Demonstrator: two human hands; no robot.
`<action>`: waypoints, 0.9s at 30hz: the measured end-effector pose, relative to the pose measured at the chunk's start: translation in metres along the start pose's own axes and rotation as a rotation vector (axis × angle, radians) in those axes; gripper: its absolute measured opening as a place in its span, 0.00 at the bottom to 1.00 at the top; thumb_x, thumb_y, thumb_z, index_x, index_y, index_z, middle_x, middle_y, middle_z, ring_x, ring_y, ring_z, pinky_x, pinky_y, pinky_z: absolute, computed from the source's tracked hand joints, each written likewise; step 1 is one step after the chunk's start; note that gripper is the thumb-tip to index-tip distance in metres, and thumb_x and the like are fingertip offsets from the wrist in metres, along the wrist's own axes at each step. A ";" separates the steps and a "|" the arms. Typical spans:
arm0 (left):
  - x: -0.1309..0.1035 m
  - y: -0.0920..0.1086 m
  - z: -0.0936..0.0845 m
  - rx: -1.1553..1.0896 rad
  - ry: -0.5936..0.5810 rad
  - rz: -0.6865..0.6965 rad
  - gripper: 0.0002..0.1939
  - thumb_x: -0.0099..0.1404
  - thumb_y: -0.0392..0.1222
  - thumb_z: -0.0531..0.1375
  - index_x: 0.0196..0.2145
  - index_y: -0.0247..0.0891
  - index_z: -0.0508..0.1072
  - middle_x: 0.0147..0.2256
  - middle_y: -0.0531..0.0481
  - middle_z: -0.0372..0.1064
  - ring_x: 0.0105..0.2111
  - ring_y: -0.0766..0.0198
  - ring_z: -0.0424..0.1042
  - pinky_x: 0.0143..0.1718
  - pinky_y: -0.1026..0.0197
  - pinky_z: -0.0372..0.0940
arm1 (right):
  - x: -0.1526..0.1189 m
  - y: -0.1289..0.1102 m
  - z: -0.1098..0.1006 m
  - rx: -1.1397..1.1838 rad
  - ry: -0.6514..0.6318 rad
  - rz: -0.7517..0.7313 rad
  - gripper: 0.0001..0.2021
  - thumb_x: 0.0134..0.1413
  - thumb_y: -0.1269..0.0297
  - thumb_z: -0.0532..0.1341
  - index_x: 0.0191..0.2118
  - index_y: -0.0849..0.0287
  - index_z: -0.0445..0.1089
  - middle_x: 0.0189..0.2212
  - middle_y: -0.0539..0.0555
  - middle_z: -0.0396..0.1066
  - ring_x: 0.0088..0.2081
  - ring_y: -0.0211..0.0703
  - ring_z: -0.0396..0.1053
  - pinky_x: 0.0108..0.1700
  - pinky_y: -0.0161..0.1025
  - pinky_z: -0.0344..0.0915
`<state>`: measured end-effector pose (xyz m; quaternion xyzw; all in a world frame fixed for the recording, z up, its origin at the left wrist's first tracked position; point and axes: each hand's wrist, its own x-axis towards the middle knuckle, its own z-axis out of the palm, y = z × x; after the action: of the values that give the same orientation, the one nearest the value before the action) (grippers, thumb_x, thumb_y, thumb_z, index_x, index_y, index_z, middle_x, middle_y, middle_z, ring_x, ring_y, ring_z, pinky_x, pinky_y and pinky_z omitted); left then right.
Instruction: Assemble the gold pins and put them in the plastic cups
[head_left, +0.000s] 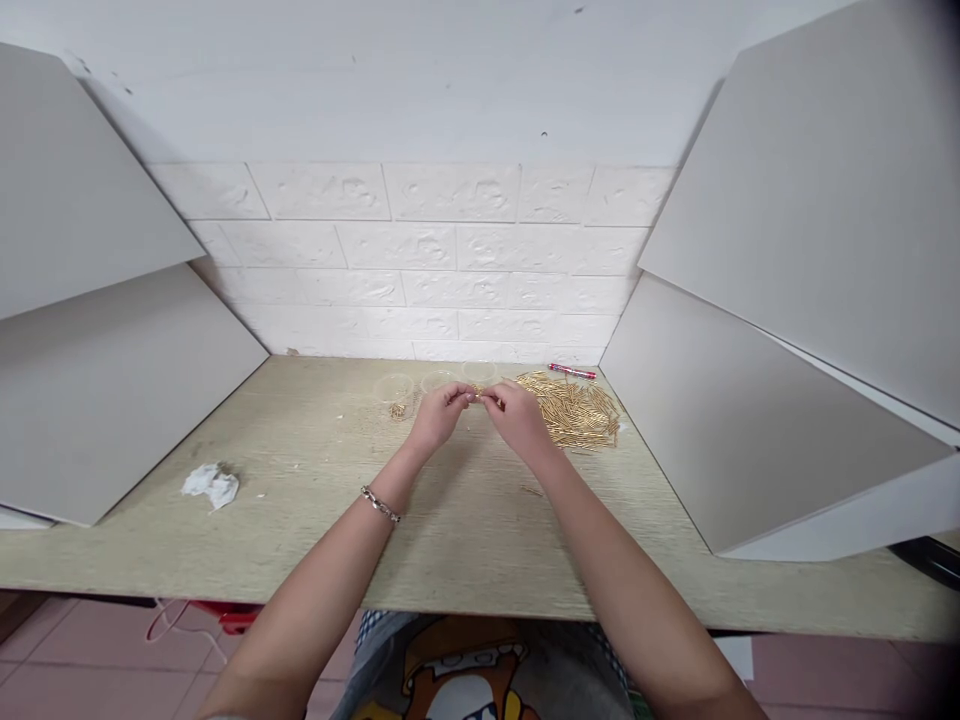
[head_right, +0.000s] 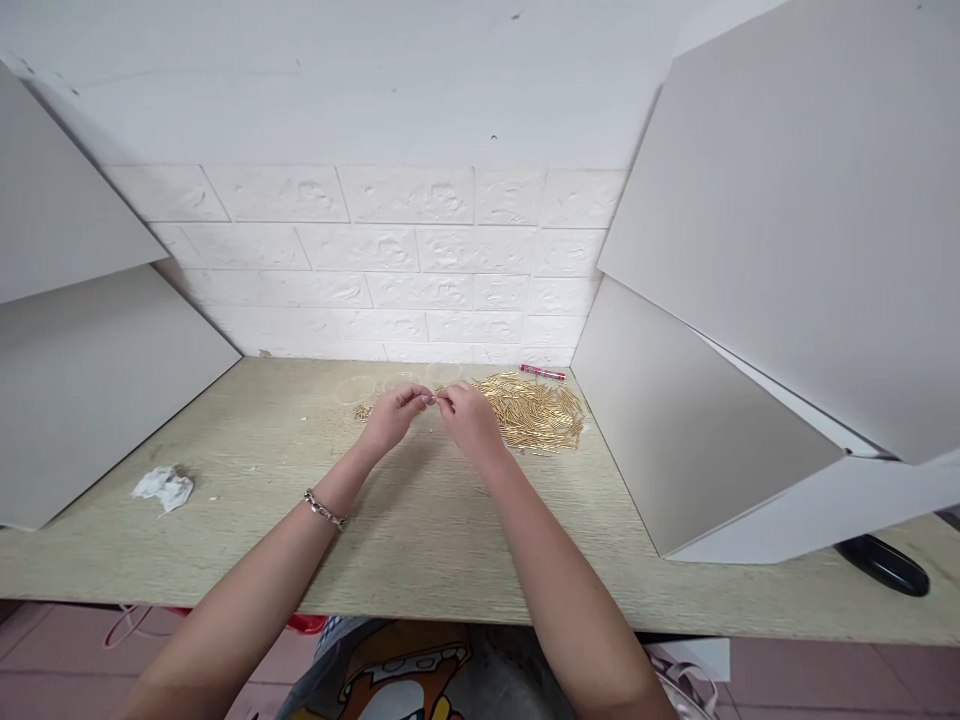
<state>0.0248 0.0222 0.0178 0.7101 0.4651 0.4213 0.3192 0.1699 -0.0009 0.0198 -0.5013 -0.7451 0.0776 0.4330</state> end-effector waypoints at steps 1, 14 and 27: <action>0.000 0.001 -0.001 0.024 0.001 0.008 0.10 0.56 0.42 0.53 0.29 0.36 0.71 0.28 0.50 0.69 0.30 0.66 0.65 0.33 0.64 0.59 | 0.000 0.000 -0.001 0.007 -0.006 -0.004 0.07 0.51 0.70 0.55 0.29 0.59 0.70 0.27 0.52 0.67 0.31 0.38 0.62 0.34 0.35 0.56; -0.004 0.010 -0.004 0.243 0.005 0.124 0.10 0.58 0.40 0.52 0.30 0.40 0.73 0.31 0.50 0.72 0.33 0.63 0.69 0.38 0.63 0.60 | 0.001 0.002 -0.004 0.017 -0.071 -0.019 0.07 0.51 0.72 0.55 0.28 0.59 0.69 0.28 0.51 0.66 0.32 0.38 0.62 0.35 0.35 0.57; -0.007 0.008 -0.002 0.323 -0.012 0.215 0.11 0.61 0.39 0.50 0.33 0.39 0.72 0.34 0.48 0.72 0.35 0.62 0.69 0.40 0.63 0.60 | 0.001 0.004 -0.007 -0.117 -0.147 -0.045 0.09 0.55 0.69 0.51 0.32 0.59 0.69 0.31 0.52 0.65 0.32 0.37 0.62 0.33 0.34 0.55</action>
<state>0.0246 0.0129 0.0232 0.8001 0.4463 0.3688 0.1571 0.1773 -0.0008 0.0222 -0.5017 -0.7893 0.0607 0.3488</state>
